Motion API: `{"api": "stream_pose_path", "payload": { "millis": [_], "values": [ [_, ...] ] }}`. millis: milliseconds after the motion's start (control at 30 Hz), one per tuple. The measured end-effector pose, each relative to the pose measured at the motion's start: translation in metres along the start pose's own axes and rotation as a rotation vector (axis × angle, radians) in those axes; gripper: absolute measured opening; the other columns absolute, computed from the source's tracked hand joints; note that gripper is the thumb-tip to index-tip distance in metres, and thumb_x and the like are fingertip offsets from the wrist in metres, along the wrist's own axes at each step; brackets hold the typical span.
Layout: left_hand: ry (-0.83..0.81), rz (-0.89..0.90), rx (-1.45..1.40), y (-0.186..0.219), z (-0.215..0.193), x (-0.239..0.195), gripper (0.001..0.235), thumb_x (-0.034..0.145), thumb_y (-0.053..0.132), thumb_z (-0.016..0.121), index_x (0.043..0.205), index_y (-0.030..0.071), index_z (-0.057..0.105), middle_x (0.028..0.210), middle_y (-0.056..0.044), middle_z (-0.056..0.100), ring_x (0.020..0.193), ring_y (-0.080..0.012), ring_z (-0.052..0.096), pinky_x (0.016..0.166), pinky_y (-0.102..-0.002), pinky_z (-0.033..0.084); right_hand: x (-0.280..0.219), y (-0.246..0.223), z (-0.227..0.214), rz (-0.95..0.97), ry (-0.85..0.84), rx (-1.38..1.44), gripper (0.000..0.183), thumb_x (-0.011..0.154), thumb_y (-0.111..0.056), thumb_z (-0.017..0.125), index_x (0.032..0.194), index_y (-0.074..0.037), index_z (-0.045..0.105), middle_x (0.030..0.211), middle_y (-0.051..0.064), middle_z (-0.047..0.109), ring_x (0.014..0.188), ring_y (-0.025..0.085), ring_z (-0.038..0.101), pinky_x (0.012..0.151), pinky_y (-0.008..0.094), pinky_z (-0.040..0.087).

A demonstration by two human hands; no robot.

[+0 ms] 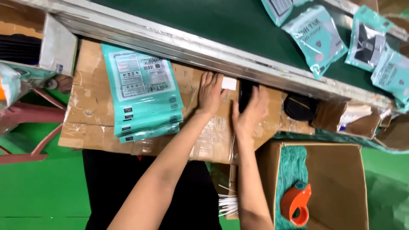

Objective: The recorder is packing black face masks into plastic bags at a factory workstation.

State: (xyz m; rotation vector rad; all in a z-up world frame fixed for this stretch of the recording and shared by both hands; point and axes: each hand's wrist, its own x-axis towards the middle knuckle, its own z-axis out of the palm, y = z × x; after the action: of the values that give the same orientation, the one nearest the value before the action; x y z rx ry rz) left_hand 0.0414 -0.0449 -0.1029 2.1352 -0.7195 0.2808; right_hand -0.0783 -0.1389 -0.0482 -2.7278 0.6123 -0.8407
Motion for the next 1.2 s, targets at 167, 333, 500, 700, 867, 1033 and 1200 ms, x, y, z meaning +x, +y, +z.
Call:
{"api": "stream_pose_path", "payload": {
  "millis": [167, 333, 500, 700, 867, 1033, 1200],
  "values": [
    [-0.010, 0.001, 0.027, 0.008, -0.017, -0.026, 0.070, 0.085, 0.012, 0.074, 0.146, -0.003, 0.045, 0.142, -0.019, 0.057, 0.139, -0.0372, 0.045, 0.121, -0.049, 0.030, 0.037, 0.014, 0.029, -0.278, -0.373, 0.086, 0.083, 0.086, -0.017, 0.073, 0.156, 0.005, 0.035, 0.154, 0.030, 0.045, 0.147, 0.043, 0.038, 0.124, 0.052, 0.024],
    [-0.020, -0.137, 0.003, 0.008, -0.020, -0.049, 0.065, 0.094, 0.001, 0.063, 0.155, 0.006, 0.044, 0.156, -0.016, 0.050, 0.146, -0.0318, 0.044, 0.124, -0.044, 0.034, 0.074, 0.017, 0.043, -0.251, -0.717, -0.027, 0.078, 0.088, -0.024, 0.075, 0.151, 0.002, 0.037, 0.144, 0.029, 0.047, 0.141, 0.044, 0.042, 0.121, 0.057, 0.020],
    [0.071, -0.371, -0.481, 0.029, -0.046, -0.052, 0.056, 0.100, 0.007, 0.049, 0.155, 0.003, 0.040, 0.147, -0.022, 0.055, 0.134, -0.0346, 0.056, 0.112, -0.044, 0.045, 0.053, -0.016, 0.000, -0.271, -0.607, 0.151, 0.084, 0.083, -0.026, 0.079, 0.153, -0.002, 0.039, 0.149, 0.025, 0.045, 0.139, 0.045, 0.043, 0.117, 0.052, 0.029],
    [-0.214, -0.825, -1.319, 0.023, -0.043, -0.065, 0.056, 0.111, 0.041, 0.031, 0.144, 0.001, 0.051, 0.128, -0.017, 0.068, 0.114, -0.0275, 0.070, 0.095, -0.041, 0.057, 0.028, -0.050, -0.064, -0.290, -0.575, 0.372, 0.084, 0.082, -0.023, 0.081, 0.154, -0.007, 0.042, 0.151, 0.020, 0.047, 0.140, 0.040, 0.046, 0.116, 0.048, 0.034],
    [-0.301, -0.948, -1.613, 0.040, -0.046, -0.067, 0.062, 0.108, 0.049, 0.028, 0.142, 0.002, 0.051, 0.116, -0.011, 0.069, 0.101, -0.0212, 0.070, 0.086, -0.037, 0.058, 0.025, -0.058, -0.075, -0.404, -0.570, 0.390, 0.082, 0.078, -0.019, 0.084, 0.151, -0.006, 0.047, 0.153, 0.017, 0.050, 0.142, 0.037, 0.046, 0.117, 0.046, 0.034],
    [-0.362, -0.892, -1.501, 0.048, -0.057, -0.070, 0.064, 0.109, 0.050, 0.023, 0.138, 0.002, 0.054, 0.105, -0.011, 0.070, 0.090, -0.0170, 0.069, 0.082, -0.034, 0.056, 0.020, -0.058, -0.078, -0.394, -0.565, 0.473, 0.081, 0.079, -0.011, 0.085, 0.151, -0.004, 0.049, 0.158, 0.018, 0.047, 0.147, 0.037, 0.046, 0.120, 0.045, 0.039],
    [-0.365, -0.960, -1.531, 0.046, -0.046, -0.079, 0.061, 0.108, 0.049, 0.026, 0.137, 0.003, 0.053, 0.104, -0.011, 0.069, 0.090, -0.0173, 0.068, 0.080, -0.035, 0.056, 0.009, -0.053, -0.073, -0.355, -0.542, 0.498, 0.080, 0.080, -0.008, 0.084, 0.152, -0.004, 0.049, 0.159, 0.017, 0.048, 0.148, 0.037, 0.045, 0.121, 0.045, 0.041]
  ]
}}
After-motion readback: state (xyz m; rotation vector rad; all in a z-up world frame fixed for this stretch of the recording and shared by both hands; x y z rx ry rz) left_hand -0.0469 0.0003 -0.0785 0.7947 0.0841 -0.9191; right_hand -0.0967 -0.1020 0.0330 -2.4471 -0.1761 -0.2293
